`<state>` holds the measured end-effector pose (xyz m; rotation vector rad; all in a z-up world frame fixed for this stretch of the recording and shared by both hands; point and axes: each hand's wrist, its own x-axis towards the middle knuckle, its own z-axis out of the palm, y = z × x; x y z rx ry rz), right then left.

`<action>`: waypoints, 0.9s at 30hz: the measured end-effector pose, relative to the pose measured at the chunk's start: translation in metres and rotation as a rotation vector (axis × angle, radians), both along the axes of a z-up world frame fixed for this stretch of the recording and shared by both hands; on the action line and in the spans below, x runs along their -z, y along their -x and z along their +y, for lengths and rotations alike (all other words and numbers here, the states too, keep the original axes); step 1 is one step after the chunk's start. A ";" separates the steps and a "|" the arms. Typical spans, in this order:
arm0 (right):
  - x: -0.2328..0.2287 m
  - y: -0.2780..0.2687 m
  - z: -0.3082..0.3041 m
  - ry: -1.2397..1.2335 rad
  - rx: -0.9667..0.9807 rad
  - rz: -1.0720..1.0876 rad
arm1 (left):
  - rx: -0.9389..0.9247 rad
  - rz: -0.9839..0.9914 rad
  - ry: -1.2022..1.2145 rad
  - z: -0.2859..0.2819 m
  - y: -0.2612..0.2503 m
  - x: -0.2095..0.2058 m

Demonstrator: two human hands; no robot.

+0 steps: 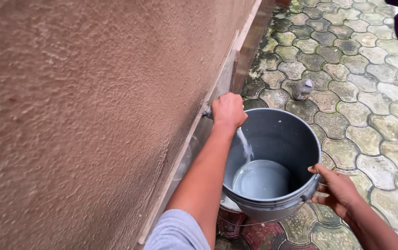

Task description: The person scrubs a rubber doormat with a brush and rinses it with water from a bucket before placing it at the entrance.

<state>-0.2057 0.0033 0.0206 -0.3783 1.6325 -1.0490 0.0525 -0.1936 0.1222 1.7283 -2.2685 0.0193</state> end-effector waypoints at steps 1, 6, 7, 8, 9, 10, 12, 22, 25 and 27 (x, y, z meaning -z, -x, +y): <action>0.002 0.003 0.003 -0.008 0.022 -0.003 | -0.029 0.009 0.012 -0.003 0.004 0.004; -0.002 0.001 0.008 0.018 0.005 0.068 | -0.131 -0.039 -0.018 0.018 0.004 -0.002; -0.004 0.002 0.009 0.007 -0.005 0.107 | -0.165 -0.027 -0.048 0.026 0.004 -0.001; -0.006 0.003 0.011 0.007 0.000 0.110 | -0.159 -0.023 -0.048 0.026 0.004 0.009; -0.007 0.003 0.011 -0.005 0.003 0.128 | -0.157 0.014 0.082 0.025 0.002 0.020; -0.008 0.003 0.011 -0.018 0.005 0.146 | -0.155 0.052 0.211 0.024 -0.001 0.030; -0.015 0.001 0.013 -0.041 -0.010 0.184 | -0.140 0.016 0.188 0.037 -0.006 0.020; -0.016 0.006 0.011 -0.084 -0.029 0.246 | -0.037 0.157 0.106 0.076 -0.002 0.016; -0.011 0.007 0.009 -0.063 -0.032 0.214 | -0.046 0.215 0.229 0.077 0.003 0.031; -0.012 0.004 0.009 -0.076 -0.034 0.231 | -0.051 0.236 0.199 0.081 0.005 0.026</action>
